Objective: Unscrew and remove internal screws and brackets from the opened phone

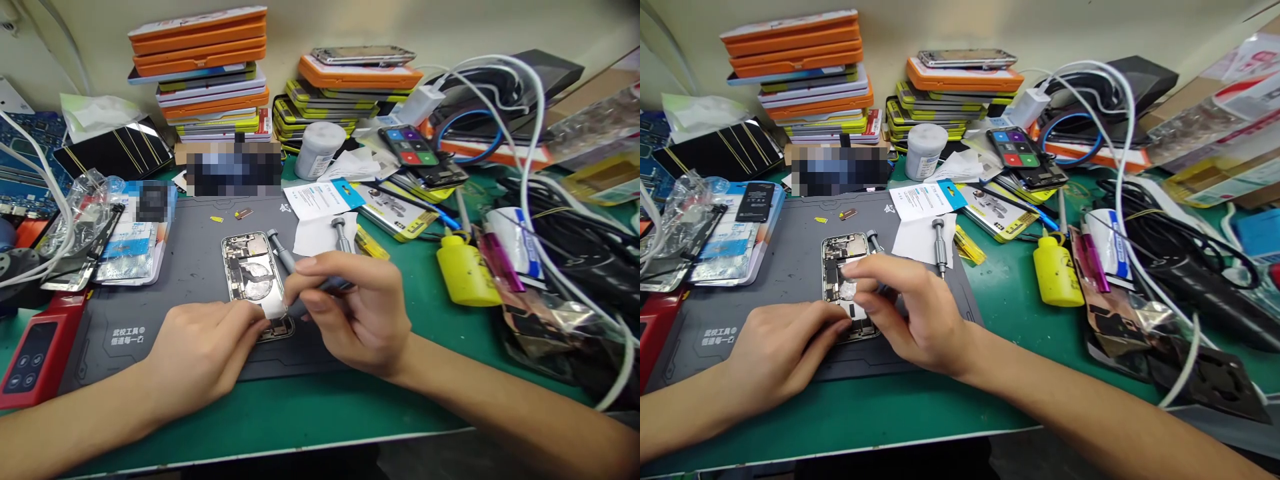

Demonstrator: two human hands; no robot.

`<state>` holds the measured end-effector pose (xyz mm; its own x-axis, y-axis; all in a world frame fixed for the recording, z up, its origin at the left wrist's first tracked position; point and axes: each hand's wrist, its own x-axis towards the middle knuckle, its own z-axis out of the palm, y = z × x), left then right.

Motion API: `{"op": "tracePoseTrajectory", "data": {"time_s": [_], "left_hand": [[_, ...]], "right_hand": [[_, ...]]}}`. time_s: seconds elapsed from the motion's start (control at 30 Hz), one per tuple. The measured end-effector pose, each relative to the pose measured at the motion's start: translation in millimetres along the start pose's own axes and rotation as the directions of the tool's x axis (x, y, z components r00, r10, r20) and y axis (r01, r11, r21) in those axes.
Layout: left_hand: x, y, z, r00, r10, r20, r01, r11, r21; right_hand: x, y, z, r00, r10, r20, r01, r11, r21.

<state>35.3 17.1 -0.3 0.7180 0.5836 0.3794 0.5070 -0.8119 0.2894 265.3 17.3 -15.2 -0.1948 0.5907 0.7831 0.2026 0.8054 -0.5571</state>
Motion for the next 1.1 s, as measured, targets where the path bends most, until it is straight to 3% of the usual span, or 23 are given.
{"op": "tracePoseTrajectory", "data": {"time_s": [0.17,0.4,0.57,0.67,0.87,0.97,1.1], "left_hand": [[2,3,-3.6,0.998,-0.015,-0.068,0.015,1.0,0.006],[4,4,-3.2,0.995,0.058,-0.076,-0.054,0.998,0.042],[1,2,-1.4,0.993,0.092,-0.075,-0.09,0.996,0.021],[2,1,-1.4,0.99,0.11,-0.084,-0.109,0.994,0.017],[3,2,-0.8,0.989,0.098,-0.109,-0.098,0.995,0.005],[2,1,-0.1,0.992,0.091,-0.088,-0.09,0.996,0.013],[2,1,0.0,0.99,0.108,-0.087,-0.103,0.993,0.055]], "right_hand": [[-2,2,1,0.981,-0.078,0.175,0.073,0.997,0.035],[3,-2,0,0.976,-0.087,0.198,0.093,0.995,-0.022],[5,-2,-4,0.942,-0.198,0.269,0.231,0.968,-0.098],[5,-3,-7,0.926,-0.203,0.317,0.258,0.956,-0.142],[8,-3,-5,0.923,-0.216,0.319,0.238,0.971,-0.03],[8,-2,-4,0.923,-0.261,0.282,0.284,0.958,-0.041],[7,-2,-4,0.94,-0.242,0.242,0.258,0.965,-0.037]]}}
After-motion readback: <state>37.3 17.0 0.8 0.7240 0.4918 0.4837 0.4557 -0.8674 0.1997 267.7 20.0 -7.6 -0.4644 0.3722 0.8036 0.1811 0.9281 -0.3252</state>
